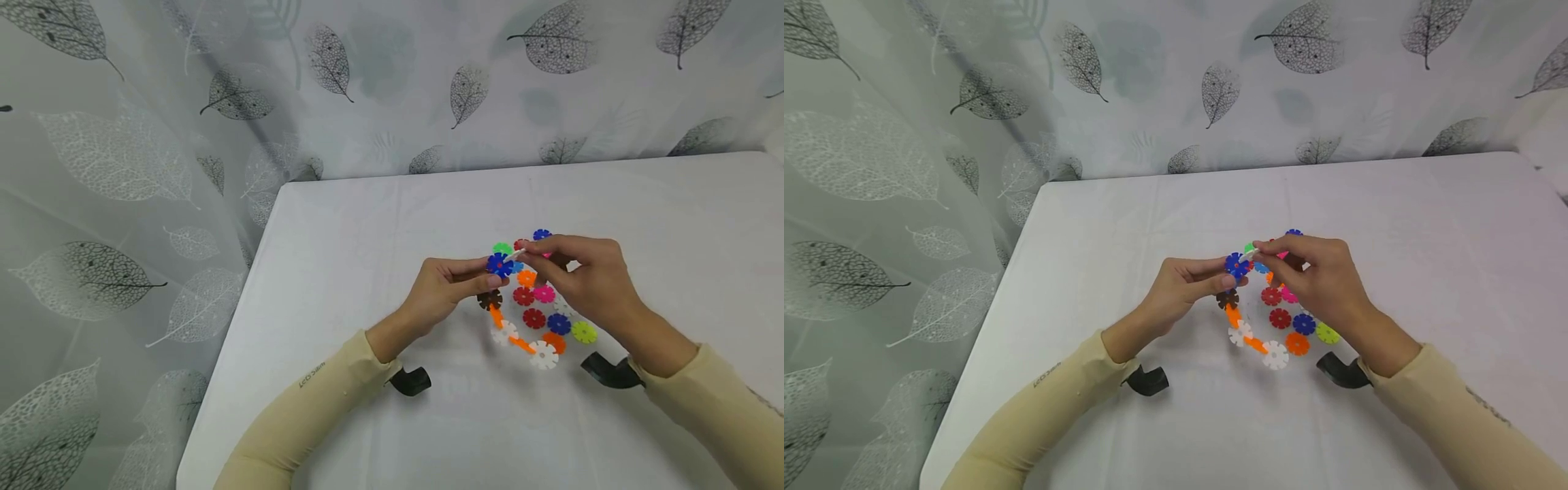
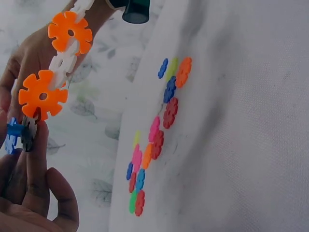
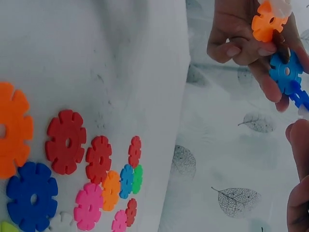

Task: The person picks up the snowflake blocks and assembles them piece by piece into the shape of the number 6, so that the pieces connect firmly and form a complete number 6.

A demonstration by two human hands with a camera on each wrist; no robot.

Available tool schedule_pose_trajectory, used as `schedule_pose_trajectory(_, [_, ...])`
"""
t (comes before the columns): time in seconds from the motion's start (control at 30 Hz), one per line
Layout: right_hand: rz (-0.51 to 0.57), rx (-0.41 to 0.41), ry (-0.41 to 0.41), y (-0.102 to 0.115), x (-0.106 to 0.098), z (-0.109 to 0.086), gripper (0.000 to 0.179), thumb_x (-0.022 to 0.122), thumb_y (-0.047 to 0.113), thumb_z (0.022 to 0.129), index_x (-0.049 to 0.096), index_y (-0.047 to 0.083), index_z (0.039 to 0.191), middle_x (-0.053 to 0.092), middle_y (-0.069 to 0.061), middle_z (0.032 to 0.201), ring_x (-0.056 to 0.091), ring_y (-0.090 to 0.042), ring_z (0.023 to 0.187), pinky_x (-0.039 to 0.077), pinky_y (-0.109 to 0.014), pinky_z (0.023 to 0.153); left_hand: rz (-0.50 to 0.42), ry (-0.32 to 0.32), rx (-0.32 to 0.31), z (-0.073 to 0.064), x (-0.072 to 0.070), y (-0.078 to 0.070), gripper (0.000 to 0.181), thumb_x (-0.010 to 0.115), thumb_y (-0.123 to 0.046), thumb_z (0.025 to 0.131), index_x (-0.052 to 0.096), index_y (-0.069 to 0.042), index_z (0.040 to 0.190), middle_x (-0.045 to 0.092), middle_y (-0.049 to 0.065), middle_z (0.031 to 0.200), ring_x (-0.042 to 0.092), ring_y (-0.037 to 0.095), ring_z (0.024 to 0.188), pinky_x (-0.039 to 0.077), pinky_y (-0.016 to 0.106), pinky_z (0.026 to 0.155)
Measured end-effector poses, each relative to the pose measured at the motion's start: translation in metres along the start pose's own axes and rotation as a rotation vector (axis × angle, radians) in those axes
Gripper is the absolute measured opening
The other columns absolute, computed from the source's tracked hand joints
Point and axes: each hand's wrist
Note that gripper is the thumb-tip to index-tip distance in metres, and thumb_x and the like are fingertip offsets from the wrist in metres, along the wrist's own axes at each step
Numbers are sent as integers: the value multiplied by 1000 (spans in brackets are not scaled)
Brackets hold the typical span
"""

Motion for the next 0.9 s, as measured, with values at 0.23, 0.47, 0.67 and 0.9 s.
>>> schedule_pose_trajectory(0.23, [-21,32,40,-3,4,-5,37,83,-13,73,77,5,105,74,1,82,65,-2,60,50,-14,57,35,-10,-35,-2,-3,3,39,73,-1,92,66,1,131,76,11,107,74,23,99,55,33,92])
schedule_pose_trajectory(0.47, [35,43,87,-8,7,-9,41,81,-14,76,77,10,108,74,4,83,67,-2,64,53,-16,59,168,26,-35,-1,-6,1,39,76,-11,92,70,-9,130,75,5,100,72,22,89,59,34,80])
schedule_pose_trajectory(0.67, [75,-40,61,-13,10,-9,48,85,-18,65,78,8,104,74,1,96,68,-3,75,53,-13,67,180,-7,-9,0,-5,-1,31,69,-16,98,71,-8,128,75,-2,112,70,15,98,55,44,91])
schedule_pose_trajectory(0.9, [80,-32,74,-9,14,-9,45,86,-17,66,78,9,101,74,3,95,65,-2,73,53,-14,64,214,-3,-101,1,-3,1,28,70,-26,98,76,-12,121,77,-6,98,70,15,90,53,51,92])
Point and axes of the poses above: each hand's wrist, its own z-axis towards the middle knuckle, its own x-axis out of the palm, y = z × x
